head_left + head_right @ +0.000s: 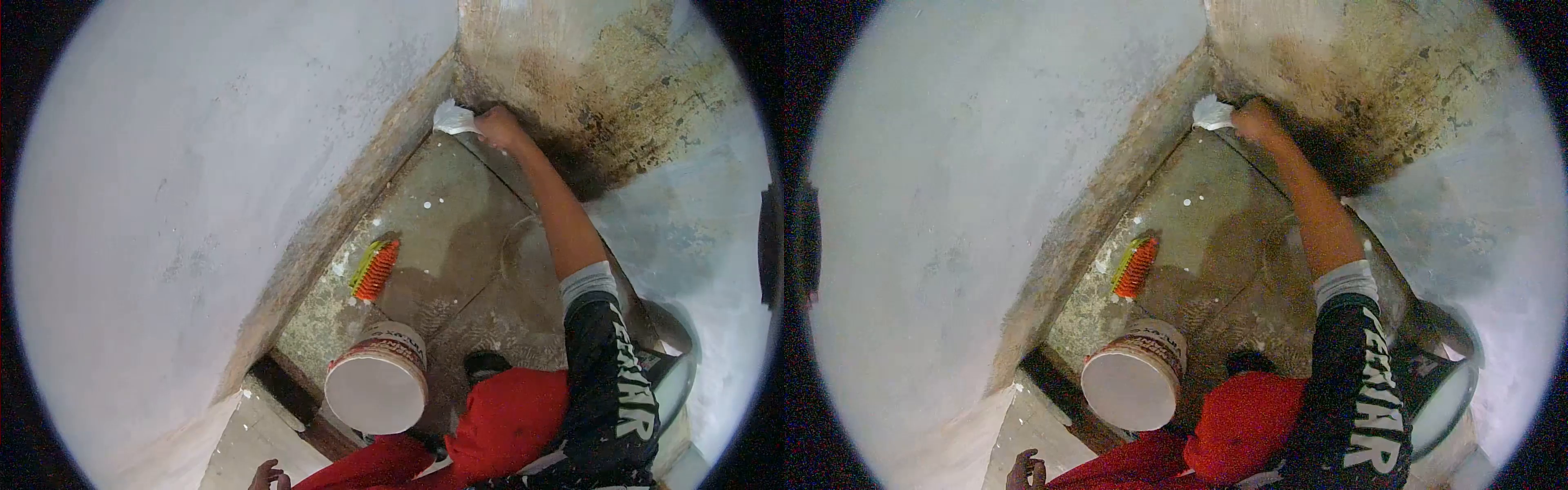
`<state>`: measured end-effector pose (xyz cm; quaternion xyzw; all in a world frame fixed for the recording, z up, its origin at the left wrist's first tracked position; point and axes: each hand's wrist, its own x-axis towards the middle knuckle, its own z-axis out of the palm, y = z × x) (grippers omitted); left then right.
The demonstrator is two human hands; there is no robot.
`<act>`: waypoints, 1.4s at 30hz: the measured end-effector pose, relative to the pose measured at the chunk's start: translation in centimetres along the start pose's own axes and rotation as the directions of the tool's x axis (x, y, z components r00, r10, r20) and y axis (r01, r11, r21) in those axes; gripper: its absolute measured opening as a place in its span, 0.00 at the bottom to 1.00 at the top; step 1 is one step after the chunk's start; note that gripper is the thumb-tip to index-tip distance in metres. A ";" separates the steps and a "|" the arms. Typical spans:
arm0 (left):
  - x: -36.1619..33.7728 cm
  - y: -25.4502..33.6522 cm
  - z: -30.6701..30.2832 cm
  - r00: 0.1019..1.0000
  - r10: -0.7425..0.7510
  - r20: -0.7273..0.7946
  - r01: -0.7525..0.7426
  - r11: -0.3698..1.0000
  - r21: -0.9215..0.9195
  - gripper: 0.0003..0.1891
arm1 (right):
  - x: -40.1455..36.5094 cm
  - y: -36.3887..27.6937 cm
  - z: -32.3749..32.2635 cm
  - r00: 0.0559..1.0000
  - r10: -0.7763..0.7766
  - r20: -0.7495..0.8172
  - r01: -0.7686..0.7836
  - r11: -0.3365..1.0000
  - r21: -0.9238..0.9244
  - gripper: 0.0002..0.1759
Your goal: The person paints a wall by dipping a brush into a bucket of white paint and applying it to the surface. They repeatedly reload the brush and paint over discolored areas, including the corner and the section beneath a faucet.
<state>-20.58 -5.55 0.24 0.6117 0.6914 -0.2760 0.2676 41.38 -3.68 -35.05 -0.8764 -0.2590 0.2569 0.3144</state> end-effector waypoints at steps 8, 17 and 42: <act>-0.5 0.4 0.2 0.998 -0.052 -0.045 0.052 0.999 -0.004 0.22 | -5.8 -1.5 -1.4 0.983 0.006 -0.182 0.070 0.912 0.405 0.19; -0.7 -0.9 0.0 0.993 0.106 -0.042 -0.105 0.994 0.021 0.23 | -2.9 -2.8 -1.7 0.992 -0.009 -0.126 0.024 0.993 0.116 0.17; -1.6 -1.5 0.4 0.986 0.143 -0.087 -0.139 0.989 0.054 0.21 | -1.1 -1.2 0.1 0.972 -0.160 -0.174 0.144 0.984 -0.105 0.15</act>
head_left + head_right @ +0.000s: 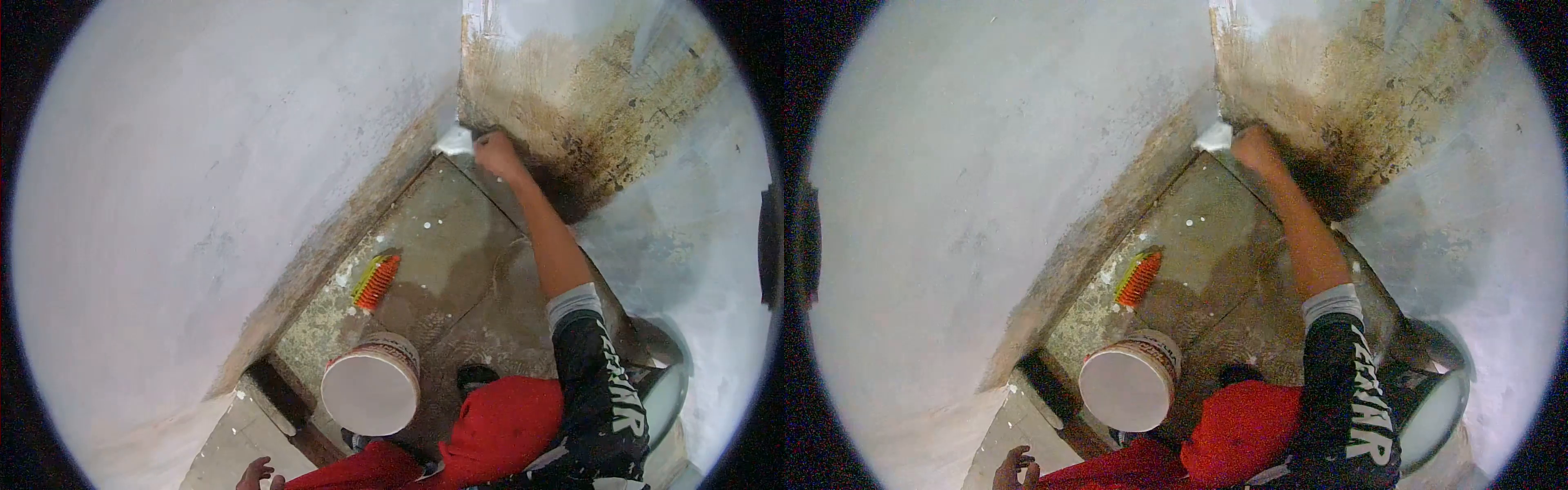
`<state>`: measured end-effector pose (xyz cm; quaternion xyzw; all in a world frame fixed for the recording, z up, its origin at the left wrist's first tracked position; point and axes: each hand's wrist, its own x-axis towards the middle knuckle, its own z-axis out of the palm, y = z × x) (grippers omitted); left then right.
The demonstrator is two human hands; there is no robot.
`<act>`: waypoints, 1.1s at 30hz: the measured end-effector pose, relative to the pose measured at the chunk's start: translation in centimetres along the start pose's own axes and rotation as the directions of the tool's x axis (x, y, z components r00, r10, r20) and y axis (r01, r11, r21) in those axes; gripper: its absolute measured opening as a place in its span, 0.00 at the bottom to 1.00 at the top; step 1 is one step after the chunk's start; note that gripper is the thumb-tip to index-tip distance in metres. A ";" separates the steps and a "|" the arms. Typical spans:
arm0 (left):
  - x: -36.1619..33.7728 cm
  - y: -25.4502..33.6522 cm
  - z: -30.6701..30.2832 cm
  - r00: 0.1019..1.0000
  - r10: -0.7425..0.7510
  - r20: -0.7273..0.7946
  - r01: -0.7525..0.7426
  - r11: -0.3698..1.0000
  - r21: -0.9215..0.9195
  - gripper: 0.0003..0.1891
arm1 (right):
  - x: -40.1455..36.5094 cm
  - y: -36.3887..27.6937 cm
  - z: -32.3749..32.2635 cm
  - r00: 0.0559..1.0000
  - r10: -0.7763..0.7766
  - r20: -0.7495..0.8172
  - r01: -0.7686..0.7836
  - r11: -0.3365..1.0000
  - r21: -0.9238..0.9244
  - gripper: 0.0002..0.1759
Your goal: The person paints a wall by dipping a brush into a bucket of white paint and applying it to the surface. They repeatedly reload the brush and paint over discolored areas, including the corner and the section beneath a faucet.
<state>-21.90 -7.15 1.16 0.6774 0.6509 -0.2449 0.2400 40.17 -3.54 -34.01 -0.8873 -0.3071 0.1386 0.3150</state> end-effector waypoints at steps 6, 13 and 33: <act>-0.5 1.2 -0.2 0.994 -0.110 0.007 0.110 0.994 -0.024 0.22 | -4.2 -6.6 -8.8 0.969 -0.099 -0.224 0.171 0.930 0.325 0.16; 0.0 1.6 -0.2 0.997 -0.078 0.013 0.078 0.997 -0.026 0.22 | -4.2 -5.4 -7.1 0.993 0.096 -0.066 0.005 0.528 0.849 0.18; -0.2 1.2 -0.1 0.995 -0.059 0.076 0.064 0.996 -0.061 0.22 | -5.3 -9.5 -11.7 0.958 0.133 -0.252 0.086 0.709 0.700 0.15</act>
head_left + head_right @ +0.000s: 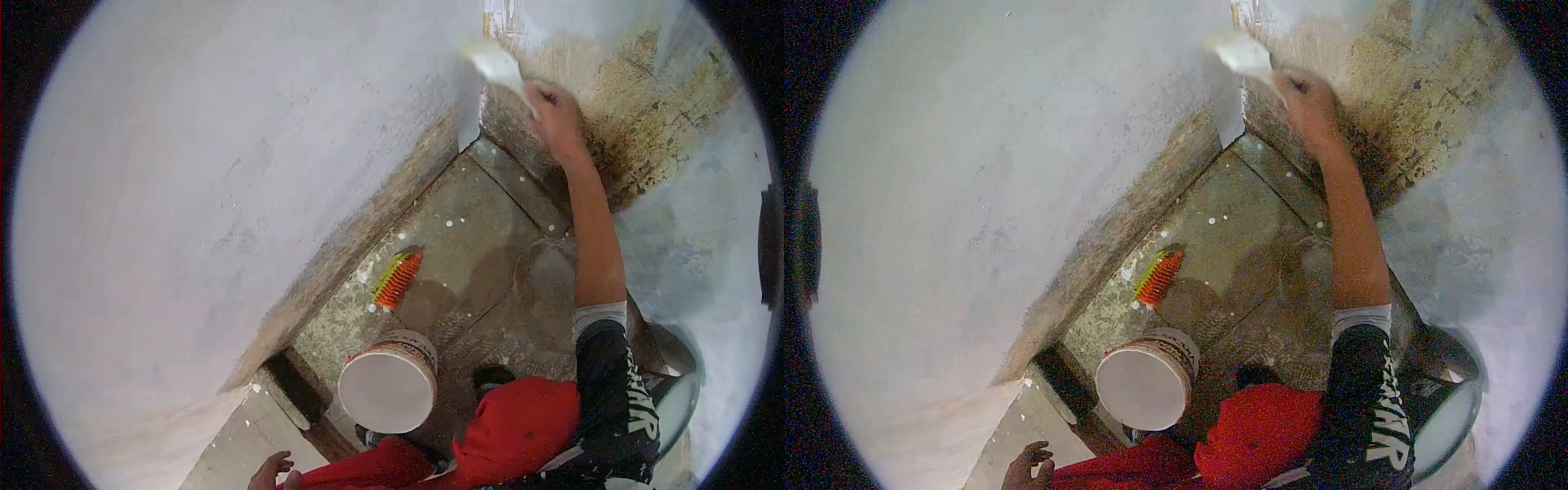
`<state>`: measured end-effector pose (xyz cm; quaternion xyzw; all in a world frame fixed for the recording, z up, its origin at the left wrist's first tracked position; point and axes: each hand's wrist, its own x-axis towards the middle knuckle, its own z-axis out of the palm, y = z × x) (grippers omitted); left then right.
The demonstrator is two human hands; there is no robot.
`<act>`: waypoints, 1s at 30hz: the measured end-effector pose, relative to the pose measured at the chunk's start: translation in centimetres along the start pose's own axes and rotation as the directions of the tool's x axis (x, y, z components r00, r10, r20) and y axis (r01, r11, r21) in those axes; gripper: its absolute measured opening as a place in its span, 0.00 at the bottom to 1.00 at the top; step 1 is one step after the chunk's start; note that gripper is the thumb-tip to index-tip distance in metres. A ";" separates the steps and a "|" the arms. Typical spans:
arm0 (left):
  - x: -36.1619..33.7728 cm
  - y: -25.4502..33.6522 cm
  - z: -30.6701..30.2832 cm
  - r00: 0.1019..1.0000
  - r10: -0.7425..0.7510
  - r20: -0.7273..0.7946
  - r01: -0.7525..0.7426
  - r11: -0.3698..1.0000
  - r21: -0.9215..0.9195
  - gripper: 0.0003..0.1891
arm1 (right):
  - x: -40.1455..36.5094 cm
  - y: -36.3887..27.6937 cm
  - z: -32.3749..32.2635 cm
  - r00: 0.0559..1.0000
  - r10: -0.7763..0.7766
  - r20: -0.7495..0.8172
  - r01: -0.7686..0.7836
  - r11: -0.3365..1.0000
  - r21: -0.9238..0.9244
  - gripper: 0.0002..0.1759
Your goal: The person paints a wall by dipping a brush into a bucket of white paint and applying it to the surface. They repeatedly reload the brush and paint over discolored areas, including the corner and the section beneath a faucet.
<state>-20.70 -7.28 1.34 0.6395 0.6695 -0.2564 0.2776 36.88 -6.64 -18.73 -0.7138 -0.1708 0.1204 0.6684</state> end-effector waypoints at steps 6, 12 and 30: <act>0.1 -0.1 -0.1 0.997 0.052 -0.051 -0.052 0.999 0.002 0.22 | 0.6 5.0 1.6 0.982 0.017 0.190 -0.051 0.984 0.173 0.17; 0.3 -1.2 0.0 0.992 0.116 -0.039 -0.115 0.993 0.015 0.22 | -1.4 17.5 2.0 0.971 0.134 0.196 -0.084 0.967 -0.242 0.15; -0.3 1.1 -0.3 1.000 0.003 -0.030 -0.003 1.000 0.014 0.21 | -2.7 2.4 1.0 0.960 0.110 0.256 -0.173 0.956 0.236 0.14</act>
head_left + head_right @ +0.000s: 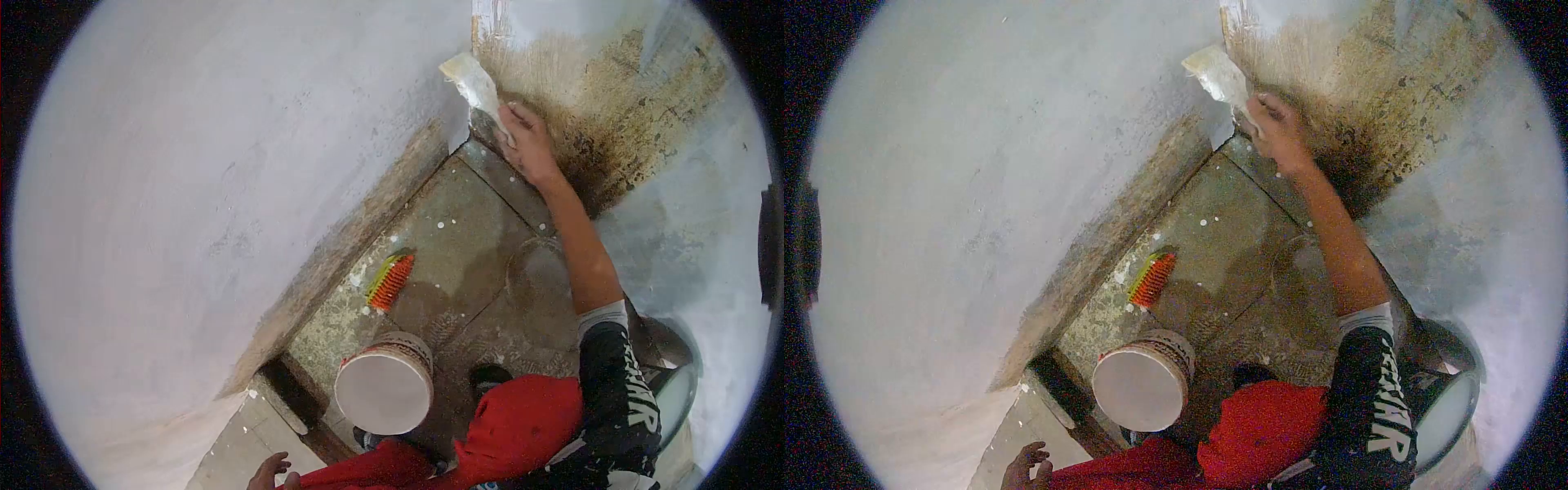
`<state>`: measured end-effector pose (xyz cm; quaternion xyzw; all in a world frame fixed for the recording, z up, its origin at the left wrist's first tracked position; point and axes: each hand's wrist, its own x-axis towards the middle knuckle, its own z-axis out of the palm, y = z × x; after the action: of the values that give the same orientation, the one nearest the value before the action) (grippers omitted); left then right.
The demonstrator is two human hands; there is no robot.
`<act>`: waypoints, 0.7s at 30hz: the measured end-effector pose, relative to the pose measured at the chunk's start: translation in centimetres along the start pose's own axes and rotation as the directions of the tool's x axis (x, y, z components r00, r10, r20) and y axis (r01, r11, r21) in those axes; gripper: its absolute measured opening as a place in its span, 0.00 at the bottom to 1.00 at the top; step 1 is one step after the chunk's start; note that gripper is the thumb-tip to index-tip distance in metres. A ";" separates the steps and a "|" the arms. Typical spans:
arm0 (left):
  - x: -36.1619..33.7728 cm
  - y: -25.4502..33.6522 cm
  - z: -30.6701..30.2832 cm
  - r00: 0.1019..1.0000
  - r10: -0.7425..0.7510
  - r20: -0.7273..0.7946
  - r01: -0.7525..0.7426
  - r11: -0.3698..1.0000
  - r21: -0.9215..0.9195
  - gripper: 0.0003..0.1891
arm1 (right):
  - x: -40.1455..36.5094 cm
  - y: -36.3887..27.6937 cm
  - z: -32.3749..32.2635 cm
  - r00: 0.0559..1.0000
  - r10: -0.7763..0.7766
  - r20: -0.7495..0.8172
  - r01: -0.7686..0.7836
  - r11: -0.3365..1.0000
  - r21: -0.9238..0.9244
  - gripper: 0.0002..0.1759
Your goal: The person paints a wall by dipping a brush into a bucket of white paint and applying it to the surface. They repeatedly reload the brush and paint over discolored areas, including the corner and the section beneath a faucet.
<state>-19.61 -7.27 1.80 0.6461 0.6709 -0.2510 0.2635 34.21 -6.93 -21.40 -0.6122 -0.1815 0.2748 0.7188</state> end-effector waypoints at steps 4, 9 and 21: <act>0.0 0.2 -0.5 1.000 0.024 0.008 -0.025 0.999 0.024 0.21 | 1.9 8.2 -0.6 0.999 0.038 0.009 -0.035 0.970 -0.242 0.20; -0.3 -3.1 -1.2 0.954 0.282 0.100 -0.285 0.958 0.016 0.22 | 2.3 14.5 -4.2 0.991 0.131 0.014 -0.083 0.708 -0.702 0.22; 0.3 -4.6 0.3 0.800 0.601 -0.003 -0.594 0.791 0.148 0.23 | -12.8 -10.5 9.3 0.709 0.342 0.617 0.333 0.608 -0.720 0.17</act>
<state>-24.23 -7.43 1.37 0.8476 0.4197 -0.1851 0.2667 20.43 -8.60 -8.40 -0.7106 -0.5414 0.3784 0.2425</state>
